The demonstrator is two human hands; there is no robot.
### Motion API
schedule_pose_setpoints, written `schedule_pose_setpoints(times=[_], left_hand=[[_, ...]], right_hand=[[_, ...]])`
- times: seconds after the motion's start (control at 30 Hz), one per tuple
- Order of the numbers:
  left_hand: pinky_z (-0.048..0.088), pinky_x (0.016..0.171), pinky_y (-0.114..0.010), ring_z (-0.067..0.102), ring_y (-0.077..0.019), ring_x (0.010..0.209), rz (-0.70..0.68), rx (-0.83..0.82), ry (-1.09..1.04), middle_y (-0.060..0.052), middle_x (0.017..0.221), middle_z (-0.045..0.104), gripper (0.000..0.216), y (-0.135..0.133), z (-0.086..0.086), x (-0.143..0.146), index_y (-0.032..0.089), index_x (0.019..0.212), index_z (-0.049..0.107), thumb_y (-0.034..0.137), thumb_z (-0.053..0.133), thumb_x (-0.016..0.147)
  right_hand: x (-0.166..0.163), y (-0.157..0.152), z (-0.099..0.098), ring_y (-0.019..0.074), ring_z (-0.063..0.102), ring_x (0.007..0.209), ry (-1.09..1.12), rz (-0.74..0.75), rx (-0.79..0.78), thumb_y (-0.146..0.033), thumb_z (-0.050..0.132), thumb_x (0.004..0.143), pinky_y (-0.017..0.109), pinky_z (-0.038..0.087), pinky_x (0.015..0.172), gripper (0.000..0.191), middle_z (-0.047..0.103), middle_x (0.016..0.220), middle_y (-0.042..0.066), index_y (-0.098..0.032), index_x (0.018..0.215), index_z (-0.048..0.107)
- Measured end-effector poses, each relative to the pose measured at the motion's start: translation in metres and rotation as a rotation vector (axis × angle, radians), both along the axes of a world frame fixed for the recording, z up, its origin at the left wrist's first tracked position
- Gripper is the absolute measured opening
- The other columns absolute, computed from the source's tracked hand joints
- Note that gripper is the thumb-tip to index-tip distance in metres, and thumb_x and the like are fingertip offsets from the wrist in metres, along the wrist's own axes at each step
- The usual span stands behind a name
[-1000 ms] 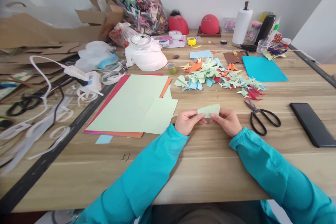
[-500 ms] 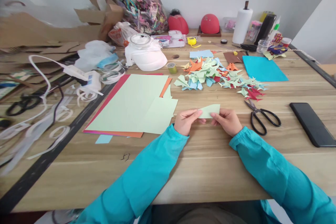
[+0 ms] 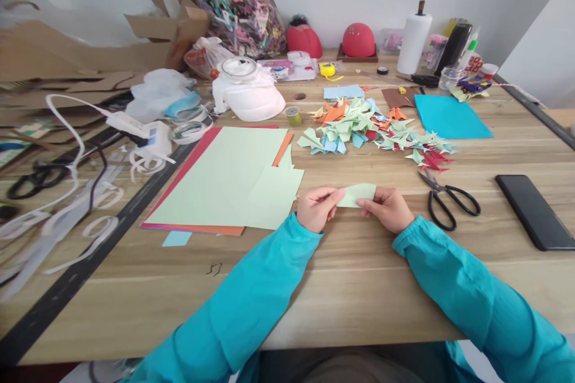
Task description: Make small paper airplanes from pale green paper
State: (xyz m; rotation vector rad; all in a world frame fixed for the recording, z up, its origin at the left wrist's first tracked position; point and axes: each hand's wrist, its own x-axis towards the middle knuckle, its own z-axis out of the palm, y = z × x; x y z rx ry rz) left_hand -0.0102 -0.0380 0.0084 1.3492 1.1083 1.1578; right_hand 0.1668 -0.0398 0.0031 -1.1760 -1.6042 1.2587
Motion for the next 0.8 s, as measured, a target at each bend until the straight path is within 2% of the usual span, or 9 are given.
schedule_pose_setpoints(times=[0.1,0.27,0.37,0.57,0.67,0.8], left_hand=[[0.026,0.040,-0.022,0.034,-0.0058,0.037,-0.007,0.020,0.044,0.005,0.036,0.038,0.043,-0.0005,0.0000,0.0000,0.017,0.045,0.049,0.045,0.057,0.075],[0.025,0.038,-0.022,0.033,-0.0056,0.034,0.027,0.018,0.050,0.007,0.034,0.038,0.035,0.0004,-0.0056,0.0033,0.017,0.056,0.055,0.046,0.060,0.073],[0.026,0.036,-0.020,0.036,-0.0055,0.031,0.000,-0.033,0.016,0.007,0.033,0.039,0.034,0.0019,-0.0073,0.0045,0.016,0.059,0.056,0.046,0.060,0.073],[0.034,0.033,-0.018,0.043,-0.0069,0.030,-0.153,-0.165,-0.020,0.004,0.038,0.051,0.033,0.0031,-0.0044,0.0051,0.014,0.059,0.056,0.044,0.070,0.063],[0.035,0.033,-0.018,0.044,-0.0070,0.029,-0.145,-0.156,-0.008,0.003,0.036,0.051,0.036,0.0021,-0.0034,0.0052,0.014,0.052,0.052,0.043,0.069,0.064],[0.035,0.033,-0.018,0.045,-0.0077,0.029,-0.157,-0.149,-0.020,0.001,0.036,0.052,0.040,0.0016,-0.0026,0.0055,0.014,0.048,0.051,0.046,0.069,0.064]], right_hand=[[-0.0003,-0.0011,0.0003,0.0110,0.052,0.049,-0.013,0.001,-0.019,-0.044,0.064,0.073,0.024,0.041,0.049,0.030,0.062,0.053,0.001,-0.016,0.063,0.062],[0.0005,-0.0012,0.0001,0.0088,0.046,0.043,-0.019,-0.022,-0.051,-0.045,0.066,0.070,0.022,0.035,0.042,0.031,0.059,0.049,0.000,-0.015,0.063,0.061],[0.0022,0.0004,-0.0010,0.0083,0.045,0.041,0.005,-0.022,-0.067,-0.047,0.066,0.069,0.021,0.034,0.041,0.032,0.057,0.047,-0.001,-0.015,0.068,0.062],[0.0030,0.0014,-0.0032,0.0081,0.045,0.041,0.007,-0.005,-0.056,-0.050,0.065,0.069,0.021,0.034,0.041,0.037,0.057,0.048,-0.001,-0.013,0.075,0.064],[0.0019,0.0001,-0.0026,0.0096,0.048,0.044,0.015,0.026,-0.040,-0.050,0.063,0.071,0.022,0.037,0.043,0.037,0.058,0.051,0.000,-0.014,0.077,0.063],[0.0010,-0.0006,-0.0020,0.0112,0.052,0.048,0.018,0.056,-0.015,-0.051,0.061,0.073,0.024,0.041,0.047,0.036,0.060,0.053,0.001,-0.016,0.068,0.059]])
